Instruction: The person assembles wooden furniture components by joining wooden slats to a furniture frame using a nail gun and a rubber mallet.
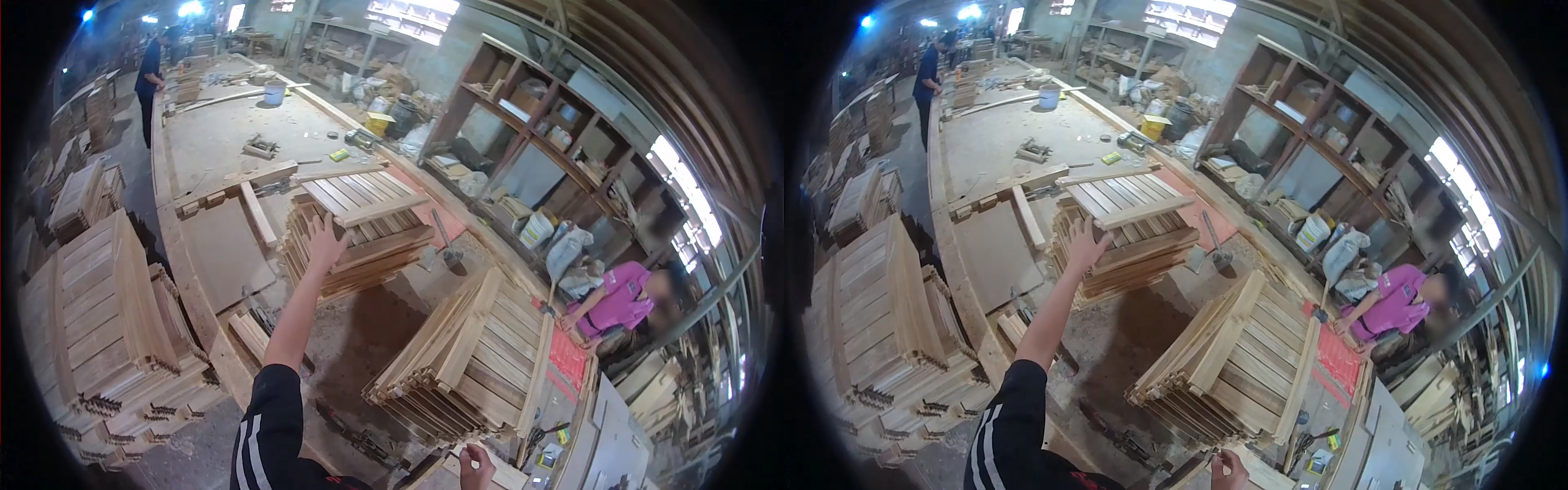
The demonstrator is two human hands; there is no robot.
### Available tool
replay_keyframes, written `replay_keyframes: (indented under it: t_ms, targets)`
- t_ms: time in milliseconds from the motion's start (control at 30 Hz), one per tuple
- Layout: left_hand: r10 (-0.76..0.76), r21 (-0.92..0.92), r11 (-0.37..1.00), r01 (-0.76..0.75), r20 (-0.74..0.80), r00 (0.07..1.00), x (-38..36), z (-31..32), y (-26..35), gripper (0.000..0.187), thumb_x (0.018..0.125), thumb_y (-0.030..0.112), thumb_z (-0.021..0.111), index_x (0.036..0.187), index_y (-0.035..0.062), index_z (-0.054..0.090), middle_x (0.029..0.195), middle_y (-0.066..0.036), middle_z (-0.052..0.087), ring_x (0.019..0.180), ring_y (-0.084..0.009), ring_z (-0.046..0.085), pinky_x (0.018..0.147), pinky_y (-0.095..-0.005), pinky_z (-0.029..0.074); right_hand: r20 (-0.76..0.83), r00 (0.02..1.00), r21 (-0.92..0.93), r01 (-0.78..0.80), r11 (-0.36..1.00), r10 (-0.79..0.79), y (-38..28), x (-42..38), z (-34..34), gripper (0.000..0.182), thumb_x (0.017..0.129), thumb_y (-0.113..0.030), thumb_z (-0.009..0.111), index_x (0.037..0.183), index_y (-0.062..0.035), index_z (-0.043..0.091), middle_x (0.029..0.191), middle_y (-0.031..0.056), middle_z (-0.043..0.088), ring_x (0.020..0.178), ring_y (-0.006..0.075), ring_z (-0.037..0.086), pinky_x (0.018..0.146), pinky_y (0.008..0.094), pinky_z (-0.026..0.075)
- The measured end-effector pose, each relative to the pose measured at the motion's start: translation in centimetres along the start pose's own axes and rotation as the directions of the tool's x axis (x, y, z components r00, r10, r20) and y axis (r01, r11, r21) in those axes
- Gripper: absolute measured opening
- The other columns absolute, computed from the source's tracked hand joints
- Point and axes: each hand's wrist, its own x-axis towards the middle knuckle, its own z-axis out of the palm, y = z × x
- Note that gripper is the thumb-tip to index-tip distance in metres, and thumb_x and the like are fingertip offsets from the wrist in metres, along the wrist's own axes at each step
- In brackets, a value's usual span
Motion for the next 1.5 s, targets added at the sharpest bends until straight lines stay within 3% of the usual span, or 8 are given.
replay_keyframes:
  t_ms: [133,167,300,400,500,800,1133,1500]
  targets:
    - [0.166,0.241,0.951,-0.192,0.124,0.978,-0.7,2.7,-2.0,0.068,0.087,0.048,0.058,0.134,0.0006,0.048,0.141,-0.021,0.044,0.137,-0.0399,0.031,0.111,-0.0599,0.022,0.068,0.998,0.003,-0.013,1.000,0.013,-0.2,-0.6,0.1,0.026,0.088,-0.016,0.069,0.109,-0.0019,0.067,0.097,0.0163,0.071,0.093,0.0258,0.069,0.082,0.0364,0.053]
    - [0.003,0.006,1.000,-0.003,0.031,1.000,-0.4,3.4,-1.8,0.056,0.085,0.041,0.060,0.124,0.0004,0.055,0.134,-0.020,0.050,0.133,-0.0398,0.036,0.111,-0.0591,0.022,0.086,0.996,-0.003,-0.013,1.000,0.013,0.3,-0.6,0.1,0.026,0.088,-0.016,0.070,0.109,-0.0019,0.067,0.098,0.0163,0.071,0.093,0.0257,0.069,0.082,0.0364,0.053]
    - [0.229,0.074,0.973,-0.218,-0.268,0.936,0.0,1.9,1.3,0.055,0.082,0.036,0.065,0.123,0.0011,0.055,0.131,-0.018,0.051,0.127,-0.0389,0.042,0.107,-0.0540,0.030,0.120,0.991,0.055,-0.068,0.996,0.061,-0.8,0.1,-0.1,0.027,0.087,-0.018,0.070,0.109,-0.0021,0.068,0.098,0.0158,0.071,0.093,0.0256,0.069,0.084,0.0362,0.053]
    - [0.386,0.238,0.909,-0.343,-0.169,0.907,3.5,4.8,1.5,0.060,0.079,0.040,0.069,0.123,0.0009,0.057,0.132,-0.018,0.050,0.125,-0.0368,0.044,0.102,-0.0516,0.038,0.187,0.975,-0.002,-0.125,0.992,0.123,-1.3,0.2,0.1,0.028,0.089,-0.021,0.069,0.109,-0.0026,0.068,0.098,0.0157,0.071,0.094,0.0251,0.069,0.084,0.0358,0.052]
    - [0.204,0.266,0.926,-0.266,0.241,0.949,5.3,6.2,1.5,0.058,0.081,0.042,0.068,0.118,-0.0017,0.059,0.134,-0.020,0.048,0.126,-0.0350,0.046,0.097,-0.0536,0.042,0.198,0.974,-0.066,-0.102,0.993,0.114,-1.5,0.9,0.9,0.032,0.090,-0.028,0.068,0.108,-0.0013,0.068,0.097,0.0153,0.071,0.094,0.0251,0.068,0.084,0.0358,0.052]
    - [0.448,0.221,0.830,-0.512,0.282,0.848,5.8,7.6,-0.4,0.031,0.081,0.024,0.072,0.091,-0.0044,0.066,0.115,-0.022,0.053,0.110,-0.0371,0.055,0.091,-0.0463,0.050,0.253,0.952,-0.037,-0.170,0.985,0.173,-1.1,-0.4,3.0,0.030,0.081,-0.018,0.071,0.105,-0.0026,0.067,0.094,0.0144,0.070,0.084,0.0258,0.068,0.082,0.0376,0.051]
    - [0.603,-0.050,0.765,-0.642,0.405,0.687,1.3,-0.9,-2.9,0.032,0.084,0.018,0.067,0.101,-0.0085,0.058,0.115,-0.026,0.051,0.109,-0.0450,0.049,0.093,-0.0491,0.043,0.285,0.958,0.093,-0.068,0.993,0.039,-3.7,1.5,4.3,0.027,0.083,-0.020,0.068,0.102,-0.0014,0.067,0.086,0.0130,0.070,0.077,0.0268,0.068,0.070,0.0360,0.053]
    - [0.582,-0.022,0.797,-0.604,0.301,0.756,-0.5,-0.9,-4.8,0.054,0.083,0.020,0.069,0.130,0.0018,0.052,0.123,-0.019,0.050,0.115,-0.0413,0.045,0.098,-0.0501,0.038,0.255,0.965,0.091,0.031,0.995,-0.053,-2.5,2.1,3.8,0.028,0.084,-0.025,0.068,0.102,-0.0033,0.067,0.085,0.0139,0.070,0.079,0.0302,0.068,0.075,0.0389,0.051]
